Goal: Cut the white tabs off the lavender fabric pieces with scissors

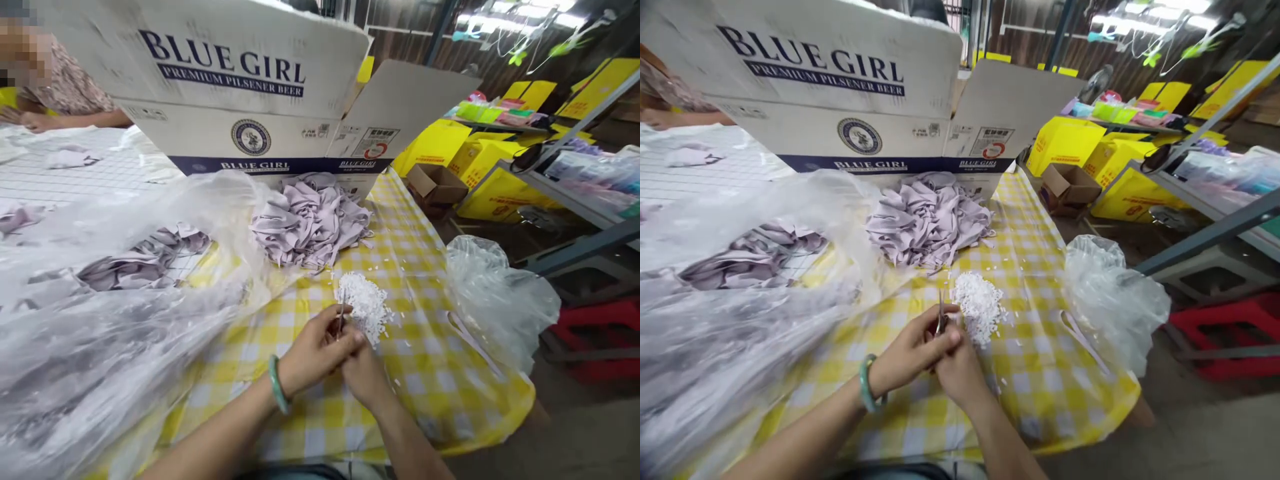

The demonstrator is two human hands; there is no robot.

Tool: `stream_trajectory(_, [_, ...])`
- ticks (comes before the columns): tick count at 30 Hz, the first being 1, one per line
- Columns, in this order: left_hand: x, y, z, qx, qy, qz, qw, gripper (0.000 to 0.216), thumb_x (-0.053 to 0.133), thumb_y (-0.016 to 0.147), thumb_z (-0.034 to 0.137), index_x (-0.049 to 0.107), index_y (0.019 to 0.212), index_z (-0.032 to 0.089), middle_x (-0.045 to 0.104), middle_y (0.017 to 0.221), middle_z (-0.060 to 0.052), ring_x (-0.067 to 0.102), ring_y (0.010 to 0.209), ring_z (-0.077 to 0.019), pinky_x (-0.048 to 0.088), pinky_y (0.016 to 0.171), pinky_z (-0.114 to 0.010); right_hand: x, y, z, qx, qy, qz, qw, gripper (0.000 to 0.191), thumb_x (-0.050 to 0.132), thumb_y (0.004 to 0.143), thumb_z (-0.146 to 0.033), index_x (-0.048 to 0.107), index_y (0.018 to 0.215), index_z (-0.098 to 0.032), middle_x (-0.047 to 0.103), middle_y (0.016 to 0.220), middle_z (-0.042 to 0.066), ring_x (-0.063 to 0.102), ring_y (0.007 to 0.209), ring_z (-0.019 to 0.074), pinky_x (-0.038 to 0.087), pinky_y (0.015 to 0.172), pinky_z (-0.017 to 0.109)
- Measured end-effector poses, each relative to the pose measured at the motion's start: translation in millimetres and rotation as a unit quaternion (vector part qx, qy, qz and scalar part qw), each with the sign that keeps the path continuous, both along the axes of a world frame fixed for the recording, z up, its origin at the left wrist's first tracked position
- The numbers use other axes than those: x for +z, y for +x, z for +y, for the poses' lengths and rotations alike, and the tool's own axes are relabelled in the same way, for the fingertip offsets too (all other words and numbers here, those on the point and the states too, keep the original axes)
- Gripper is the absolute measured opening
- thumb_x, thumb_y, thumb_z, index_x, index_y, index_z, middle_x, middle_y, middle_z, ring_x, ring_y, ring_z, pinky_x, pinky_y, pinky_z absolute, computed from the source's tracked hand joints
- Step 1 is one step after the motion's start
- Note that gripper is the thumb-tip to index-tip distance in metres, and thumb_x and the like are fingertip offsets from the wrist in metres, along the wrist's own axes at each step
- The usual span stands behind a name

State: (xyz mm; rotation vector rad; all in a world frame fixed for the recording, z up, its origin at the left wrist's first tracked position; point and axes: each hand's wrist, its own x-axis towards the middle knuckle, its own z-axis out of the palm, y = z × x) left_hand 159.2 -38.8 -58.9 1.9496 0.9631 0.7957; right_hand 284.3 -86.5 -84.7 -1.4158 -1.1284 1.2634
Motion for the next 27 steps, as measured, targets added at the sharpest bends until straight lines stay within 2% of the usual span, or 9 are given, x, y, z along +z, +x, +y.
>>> stream_trajectory(3, [-14.4,11,-14,0.008,-0.043,0.03,0.999,0.029,0.034,0.098,0.022,0.061,0.106,0.015,0.071,0.092,-0.01,0.069,0.088,-0.0218,0.057,0.084,-0.037,-10.1,-5,-4,0.025,-0.005,-0.076,0.997,0.023,0.062,0.077,-0.034,0.062,0.095,-0.02,0.071,0.076,0.004,0.068,0.069,0.0215,0.053,0.059,0.029])
stream_trajectory(7, [-23.2,10,-16,0.011,0.001,0.089,0.996,0.023,0.041,0.092,0.014,0.063,0.1,0.014,0.07,0.097,-0.014,0.067,0.091,-0.0241,0.057,0.086,-0.038,-37.1,-7,-13,-0.03,0.025,-0.203,0.978,0.022,0.049,0.083,-0.035,0.064,0.086,-0.019,0.073,0.077,0.012,0.069,0.075,0.0281,0.055,0.066,0.038])
stream_trajectory(12, [3.7,-42,-17,0.03,0.068,0.16,0.984,0.029,0.059,0.091,0.03,0.062,0.113,0.013,0.066,0.122,-0.018,0.06,0.117,-0.032,0.05,0.103,-0.049,-50.7,-11,-13,-0.023,0.165,-0.322,0.932,0.023,0.057,0.082,-0.034,0.067,0.097,-0.02,0.073,0.097,0.015,0.067,0.091,0.0311,0.054,0.082,0.046])
stream_trajectory(14, [24.1,-85,-11,0.091,0.148,0.231,0.957,0.047,0.062,0.09,0.041,0.057,0.126,0.012,0.058,0.137,-0.021,0.05,0.132,-0.036,0.041,0.112,-0.054,-44.9,-14,-11,0.036,0.175,-0.361,0.915,0.023,0.06,0.084,-0.034,0.067,0.101,-0.021,0.073,0.094,0.012,0.066,0.09,0.0298,0.054,0.081,0.045])
stream_trajectory(17, [42.6,-156,2,0.202,0.201,0.365,0.886,0.05,0.063,0.09,0.036,0.053,0.134,0.016,0.051,0.146,-0.02,0.038,0.143,-0.0385,0.024,0.118,-0.064,-37.4,-17,-9,0.13,0.17,-0.396,0.893,0.019,0.06,0.085,-0.027,0.067,0.101,-0.023,0.073,0.095,0.009,0.066,0.09,0.0284,0.053,0.081,0.043])
stream_trajectory(20, [43.2,-207,4,0.209,0.176,0.483,0.832,0.052,0.076,0.08,0.026,0.058,0.126,0.013,0.066,0.122,-0.018,0.054,0.128,-0.0392,0.014,0.119,-0.067,-35.0,-11,-4,0.217,0.174,-0.398,0.874,0.024,0.056,0.083,-0.018,0.067,0.105,-0.023,0.073,0.105,0.009,0.068,0.097,0.027,0.053,0.085,0.04])
stream_trajectory(23, [41.6,-226,-17,0.137,0.142,0.513,0.835,0.007,0.063,0.088,0.016,0.064,0.095,0.013,0.069,0.083,-0.007,0.069,0.085,-0.0256,0.029,0.115,-0.06,-20.6,-3,8,0.316,0.17,-0.43,0.828,0.027,0.054,0.084,-0.019,0.069,0.106,-0.025,0.074,0.107,0.008,0.072,0.091,0.0253,0.054,0.074,0.034])
stream_trajectory(25, [44.8,-226,-38,0.115,0.122,0.499,0.85,0.012,0.053,0.093,0.016,0.06,0.084,0.016,0.066,0.077,-0.006,0.066,0.073,-0.0227,0.048,0.097,-0.05,3.8,-10,23,0.365,0.154,-0.47,0.789,0.021,0.051,0.089,-0.023,0.072,0.092,-0.025,0.076,0.089,0.006,0.071,0.073,0.0227,0.05,0.061,0.031])
stream_trajectory(27, [49.8,-225,-57,0.121,0.089,0.492,0.858,0.015,0.05,0.096,0.02,0.058,0.083,0.017,0.065,0.079,-0.007,0.064,0.071,-0.0238,0.054,0.073,-0.041,35.6,-40,43,0.37,0.161,-0.496,0.769,0.03,0.046,0.094,-0.026,0.067,0.073,-0.022,0.07,0.07,0.005,0.066,0.062,0.0208,0.045,0.057,0.03])
